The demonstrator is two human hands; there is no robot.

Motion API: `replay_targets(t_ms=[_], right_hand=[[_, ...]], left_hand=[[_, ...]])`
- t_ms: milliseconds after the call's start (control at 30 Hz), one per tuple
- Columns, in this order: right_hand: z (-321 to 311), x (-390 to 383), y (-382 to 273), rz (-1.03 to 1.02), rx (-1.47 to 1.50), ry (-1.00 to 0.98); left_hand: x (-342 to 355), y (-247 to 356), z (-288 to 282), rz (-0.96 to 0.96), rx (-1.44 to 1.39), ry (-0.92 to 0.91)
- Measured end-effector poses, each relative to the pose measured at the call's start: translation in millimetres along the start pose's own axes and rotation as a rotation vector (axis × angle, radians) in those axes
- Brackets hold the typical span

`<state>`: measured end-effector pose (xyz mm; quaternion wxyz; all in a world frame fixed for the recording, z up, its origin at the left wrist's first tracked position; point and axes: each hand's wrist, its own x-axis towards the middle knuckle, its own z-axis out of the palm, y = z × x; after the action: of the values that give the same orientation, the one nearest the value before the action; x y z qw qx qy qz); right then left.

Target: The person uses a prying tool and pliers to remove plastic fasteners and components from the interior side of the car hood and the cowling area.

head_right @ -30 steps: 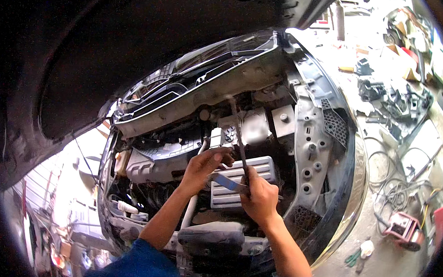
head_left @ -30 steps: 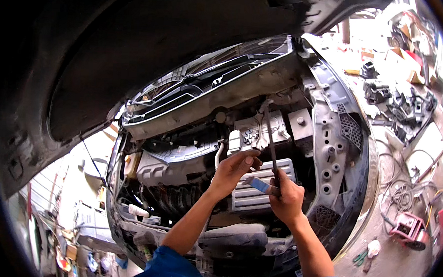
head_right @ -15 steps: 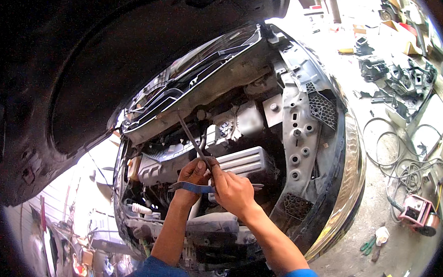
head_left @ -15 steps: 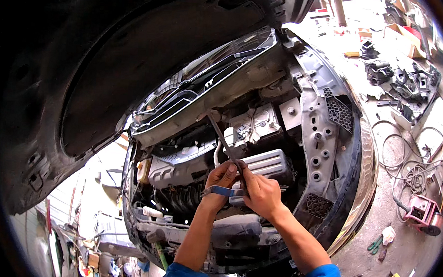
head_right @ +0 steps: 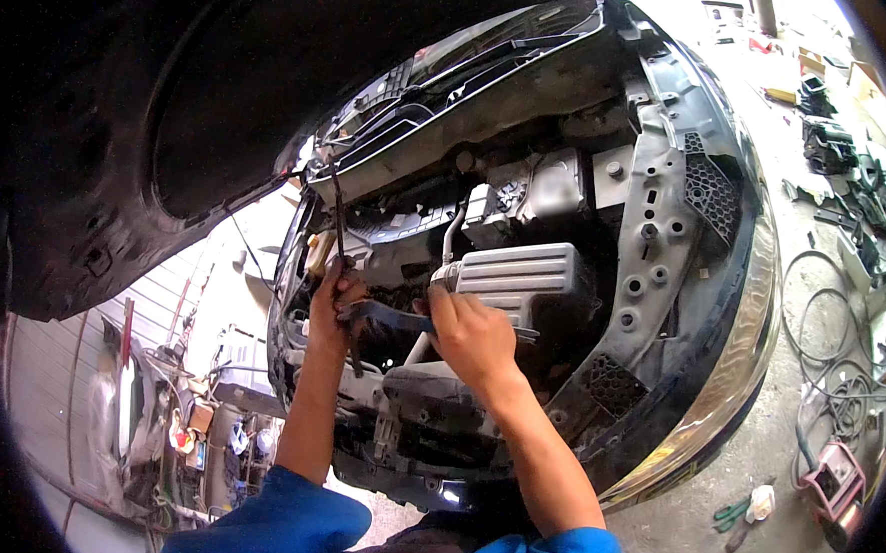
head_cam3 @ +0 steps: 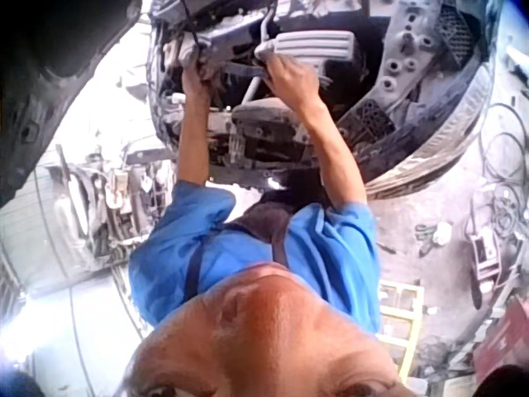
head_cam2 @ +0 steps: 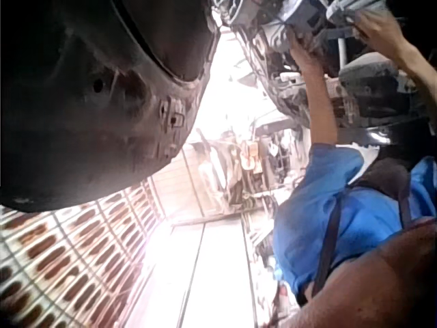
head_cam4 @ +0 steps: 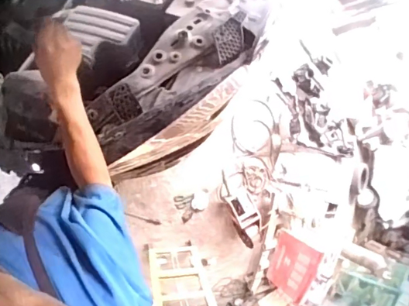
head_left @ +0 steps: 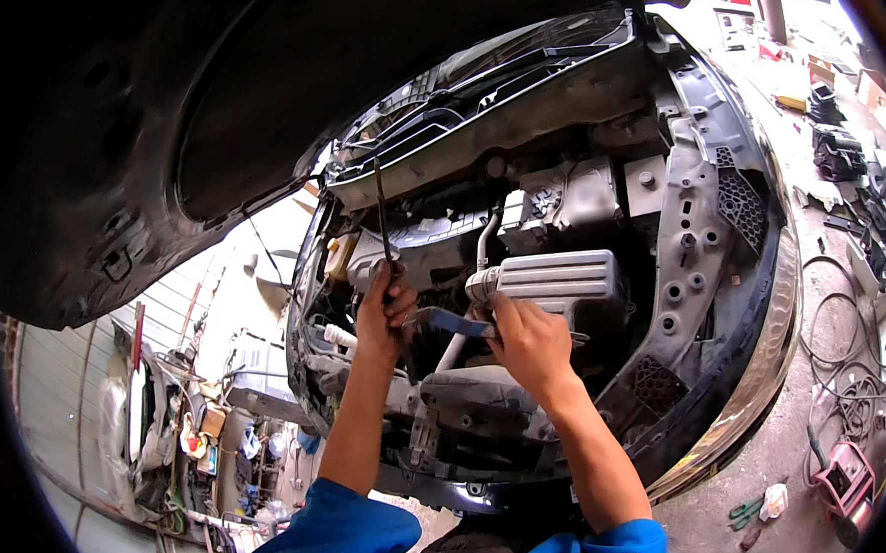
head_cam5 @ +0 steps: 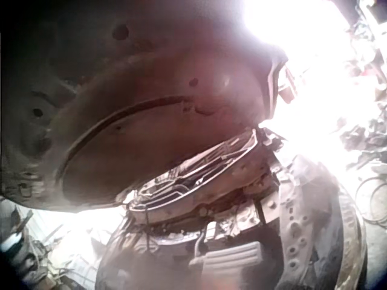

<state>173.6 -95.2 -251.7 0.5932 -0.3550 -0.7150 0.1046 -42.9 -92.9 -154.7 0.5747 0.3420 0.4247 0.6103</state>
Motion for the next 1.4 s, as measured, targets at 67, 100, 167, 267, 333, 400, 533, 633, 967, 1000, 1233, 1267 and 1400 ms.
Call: replay_targets(t_ms=[67,100,167,267,333,400,533,633,967,1000,1233,1267,1400], right_hand=[[1.8,-0.5,5.8,0.023,0.011,0.014],[2.7,-0.9,8.6,0.047,-0.013,0.017],[4.1,-1.7,13.2,0.091,-0.042,0.004],[5.3,-1.0,17.4,0.196,-0.011,-0.042],[5.7,0.7,18.9,0.293,-0.019,-0.062],[6.4,2.4,20.0,0.364,0.062,0.008],[9.9,1.2,25.1,0.515,0.103,0.039],[14.1,-1.6,31.1,0.553,0.176,0.077],[-12.7,6.6,-30.7,0.955,1.037,0.308],[-22.2,-3.5,-45.4,0.838,1.066,0.275],[-21.3,-137.9,-154.6,1.02,0.623,0.005],[-23.5,-155.0,-170.2,1.15,0.749,0.136],[-48.3,-190.0,-218.3,1.282,0.73,0.399]], left_hand=[[3.8,10.2,-12.9,0.018,0.041,0.044],[7.0,13.8,-18.0,0.051,0.079,0.062],[13.8,23.4,-26.2,0.12,0.129,0.104],[28.7,46.8,-34.1,0.156,0.132,0.116],[38.6,60.7,-39.1,0.205,0.176,0.123],[47.8,71.9,-45.5,0.198,0.11,0.09],[61.6,90.9,-64.7,0.237,0.135,0.035],[68.8,107.6,-84.1,0.288,0.136,0.048],[-2.1,128.7,-140.2,0.257,-0.05,-0.066],[-12.3,128.2,-140.3,0.263,-0.07,-0.073],[-65.7,105.8,-105.7,0.306,-0.136,-0.194],[-70.1,102.2,-98.6,0.271,-0.157,-0.194],[-90.1,84.4,-72.7,0.199,-0.212,-0.268]])
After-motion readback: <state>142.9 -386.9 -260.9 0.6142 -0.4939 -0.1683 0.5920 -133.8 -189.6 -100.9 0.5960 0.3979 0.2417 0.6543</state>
